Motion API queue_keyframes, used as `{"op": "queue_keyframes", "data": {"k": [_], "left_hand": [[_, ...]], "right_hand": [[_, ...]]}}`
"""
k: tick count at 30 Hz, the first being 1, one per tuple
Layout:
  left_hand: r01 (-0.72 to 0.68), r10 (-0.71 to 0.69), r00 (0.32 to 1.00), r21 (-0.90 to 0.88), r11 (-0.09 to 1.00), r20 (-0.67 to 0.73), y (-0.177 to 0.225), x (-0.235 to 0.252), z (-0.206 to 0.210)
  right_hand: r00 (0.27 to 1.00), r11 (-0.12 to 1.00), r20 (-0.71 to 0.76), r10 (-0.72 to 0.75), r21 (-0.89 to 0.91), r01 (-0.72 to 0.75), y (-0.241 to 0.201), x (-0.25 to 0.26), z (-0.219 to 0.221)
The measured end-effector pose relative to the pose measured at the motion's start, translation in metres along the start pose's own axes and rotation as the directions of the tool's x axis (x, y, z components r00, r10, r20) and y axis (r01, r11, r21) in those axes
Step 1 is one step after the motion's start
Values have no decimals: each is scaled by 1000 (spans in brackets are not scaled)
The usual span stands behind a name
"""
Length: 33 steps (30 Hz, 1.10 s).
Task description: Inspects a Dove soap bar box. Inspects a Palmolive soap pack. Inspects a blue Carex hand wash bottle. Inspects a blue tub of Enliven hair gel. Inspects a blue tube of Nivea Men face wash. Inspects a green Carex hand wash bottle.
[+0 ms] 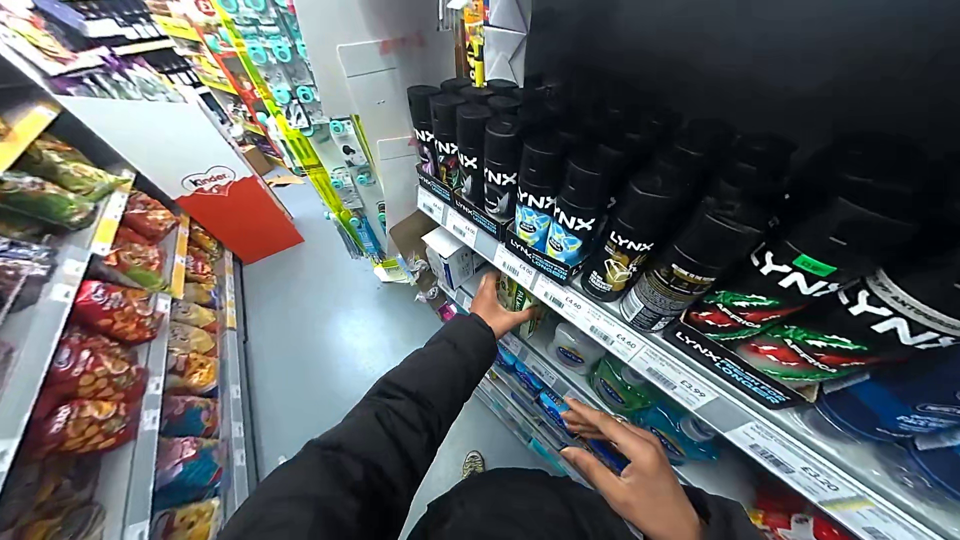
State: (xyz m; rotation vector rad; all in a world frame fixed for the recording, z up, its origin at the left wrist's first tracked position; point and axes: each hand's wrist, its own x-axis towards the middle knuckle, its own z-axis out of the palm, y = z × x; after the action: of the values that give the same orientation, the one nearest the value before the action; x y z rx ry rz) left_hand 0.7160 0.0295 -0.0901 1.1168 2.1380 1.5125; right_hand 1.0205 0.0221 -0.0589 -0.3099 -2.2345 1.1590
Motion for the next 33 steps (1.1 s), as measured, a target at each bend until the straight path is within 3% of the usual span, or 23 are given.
{"op": "queue_keyframes", "data": {"k": [12,17,25,33], "left_hand": [[40,-52,998,216,975,46,2,0,27],[67,-72,997,207,976,15,-5,-6,36],[-46,53,998,196,980,-27,-8,-20,31],[16,-2,996,146,989,-92,-12,-46,19]], "right_hand": [[999,998,4,54,-15,-54,8,26,16],[998,998,25,54,-13,-53,8,27,17],[994,996,67,87,11,-88,-1,19,1],[994,994,91,64,85,-72,-5,5,-16]]}}
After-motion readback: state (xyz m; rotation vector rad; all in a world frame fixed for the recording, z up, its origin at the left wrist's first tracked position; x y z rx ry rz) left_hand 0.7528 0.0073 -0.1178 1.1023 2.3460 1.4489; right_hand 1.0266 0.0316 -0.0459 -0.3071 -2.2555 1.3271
